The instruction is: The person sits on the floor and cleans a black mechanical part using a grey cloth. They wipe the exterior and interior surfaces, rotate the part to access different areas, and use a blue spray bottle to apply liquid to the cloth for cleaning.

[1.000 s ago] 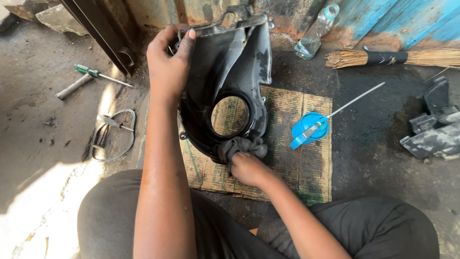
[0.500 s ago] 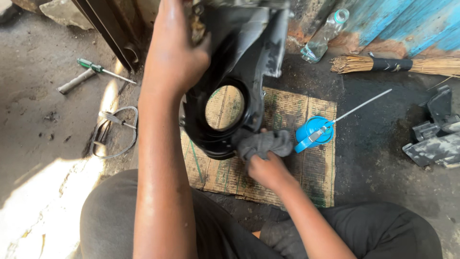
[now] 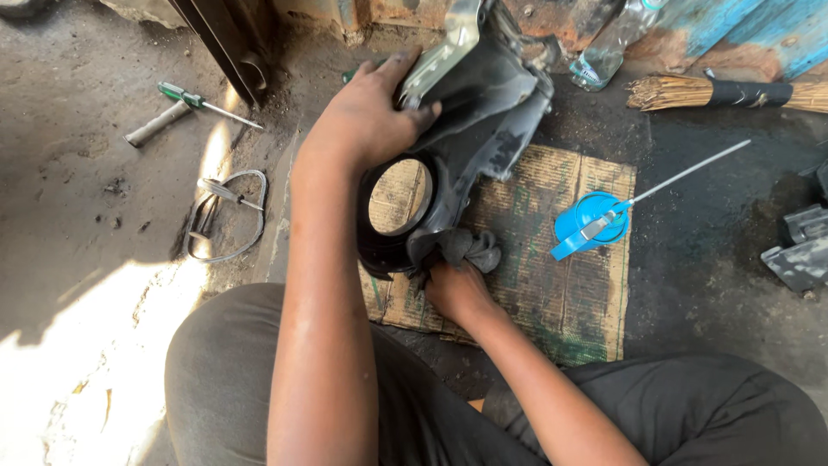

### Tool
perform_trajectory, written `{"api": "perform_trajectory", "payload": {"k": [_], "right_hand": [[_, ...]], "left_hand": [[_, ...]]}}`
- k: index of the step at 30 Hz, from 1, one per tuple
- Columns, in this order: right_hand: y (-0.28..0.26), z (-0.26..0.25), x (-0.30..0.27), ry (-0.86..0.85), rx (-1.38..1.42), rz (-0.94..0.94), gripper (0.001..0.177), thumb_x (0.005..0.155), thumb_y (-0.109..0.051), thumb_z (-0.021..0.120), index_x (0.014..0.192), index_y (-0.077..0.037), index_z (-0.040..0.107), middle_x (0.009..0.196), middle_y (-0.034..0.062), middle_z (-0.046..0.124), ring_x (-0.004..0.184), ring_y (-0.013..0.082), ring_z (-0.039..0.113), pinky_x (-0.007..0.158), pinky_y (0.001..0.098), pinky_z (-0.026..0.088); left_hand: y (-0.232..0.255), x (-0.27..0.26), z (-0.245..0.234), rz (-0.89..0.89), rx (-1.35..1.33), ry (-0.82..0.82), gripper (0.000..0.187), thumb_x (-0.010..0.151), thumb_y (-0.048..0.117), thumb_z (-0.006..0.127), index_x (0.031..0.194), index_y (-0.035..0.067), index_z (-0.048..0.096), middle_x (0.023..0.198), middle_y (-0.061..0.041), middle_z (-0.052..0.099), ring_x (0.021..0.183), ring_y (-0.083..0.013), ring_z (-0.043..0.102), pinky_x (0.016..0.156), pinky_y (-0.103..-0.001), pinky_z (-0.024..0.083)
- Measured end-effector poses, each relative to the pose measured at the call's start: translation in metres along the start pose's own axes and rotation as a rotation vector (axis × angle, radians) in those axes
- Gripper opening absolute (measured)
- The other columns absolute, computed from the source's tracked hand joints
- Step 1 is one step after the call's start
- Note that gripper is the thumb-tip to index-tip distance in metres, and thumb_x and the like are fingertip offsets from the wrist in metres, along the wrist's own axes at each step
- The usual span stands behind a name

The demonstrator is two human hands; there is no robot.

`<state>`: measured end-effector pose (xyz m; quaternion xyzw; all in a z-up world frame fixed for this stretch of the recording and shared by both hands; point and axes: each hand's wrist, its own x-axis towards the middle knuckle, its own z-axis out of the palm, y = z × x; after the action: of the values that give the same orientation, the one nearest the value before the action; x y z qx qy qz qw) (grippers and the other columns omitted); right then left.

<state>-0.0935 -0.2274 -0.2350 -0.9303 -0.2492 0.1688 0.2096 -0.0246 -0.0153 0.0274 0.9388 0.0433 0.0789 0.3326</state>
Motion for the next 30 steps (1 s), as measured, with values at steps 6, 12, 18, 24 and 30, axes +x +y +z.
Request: {"api": "perform_trajectory", "payload": {"k": [6, 12, 18, 24, 30], "right_hand": [[-0.010, -0.056, 0.005, 0.230, -0.042, 0.087, 0.046, 0.085, -0.001, 0.055, 0.130, 0.006, 0.060, 0.106, 0.0296, 0.070, 0.097, 0.0440, 0.068, 0.077, 0.0494, 0.056], [0.009, 0.004, 0.003, -0.020, 0.162, 0.235, 0.025, 0.094, -0.022, 0.056, 0.104, -0.004, 0.068, 0.102, 0.0193, 0.073, 0.097, 0.0375, 0.069, 0.085, 0.0474, 0.054], [0.014, 0.031, -0.002, -0.274, 0.175, 0.154, 0.036, 0.092, -0.026, 0.052, 0.106, 0.002, 0.070, 0.111, 0.0255, 0.070, 0.104, 0.0401, 0.069, 0.092, 0.0483, 0.053], [0.021, -0.012, -0.003, -0.062, 0.128, 0.331, 0.042, 0.091, -0.032, 0.053, 0.120, -0.005, 0.067, 0.113, 0.0294, 0.068, 0.112, 0.0456, 0.062, 0.099, 0.0515, 0.049], [0.033, 0.015, 0.002, -0.009, 0.029, 0.213, 0.047, 0.095, -0.041, 0.058, 0.121, -0.002, 0.066, 0.107, 0.0274, 0.068, 0.103, 0.0444, 0.066, 0.090, 0.0542, 0.052]], "left_hand": [[0.023, -0.009, 0.014, 0.072, -0.090, 0.004, 0.076, 0.069, 0.024, 0.072, 0.144, 0.030, 0.057, 0.135, -0.018, 0.061, 0.121, -0.0354, 0.064, 0.107, -0.040, 0.049], [0.033, -0.010, 0.039, 0.193, -0.026, 0.134, 0.071, 0.069, 0.024, 0.074, 0.139, 0.024, 0.063, 0.138, -0.026, 0.058, 0.121, -0.0429, 0.060, 0.103, -0.045, 0.049], [0.037, 0.012, 0.056, 0.166, 0.061, 0.075, 0.055, 0.067, 0.027, 0.071, 0.121, 0.017, 0.073, 0.130, -0.025, 0.063, 0.118, -0.0409, 0.062, 0.102, -0.046, 0.050], [0.045, 0.017, 0.060, 0.102, 0.120, -0.038, 0.045, 0.068, 0.028, 0.069, 0.107, 0.009, 0.076, 0.120, -0.020, 0.069, 0.113, -0.0379, 0.065, 0.100, -0.045, 0.052], [0.050, 0.013, 0.070, 0.188, 0.048, 0.019, 0.049, 0.067, 0.024, 0.067, 0.114, 0.017, 0.076, 0.116, -0.019, 0.069, 0.112, -0.0380, 0.065, 0.099, -0.047, 0.051]]}}
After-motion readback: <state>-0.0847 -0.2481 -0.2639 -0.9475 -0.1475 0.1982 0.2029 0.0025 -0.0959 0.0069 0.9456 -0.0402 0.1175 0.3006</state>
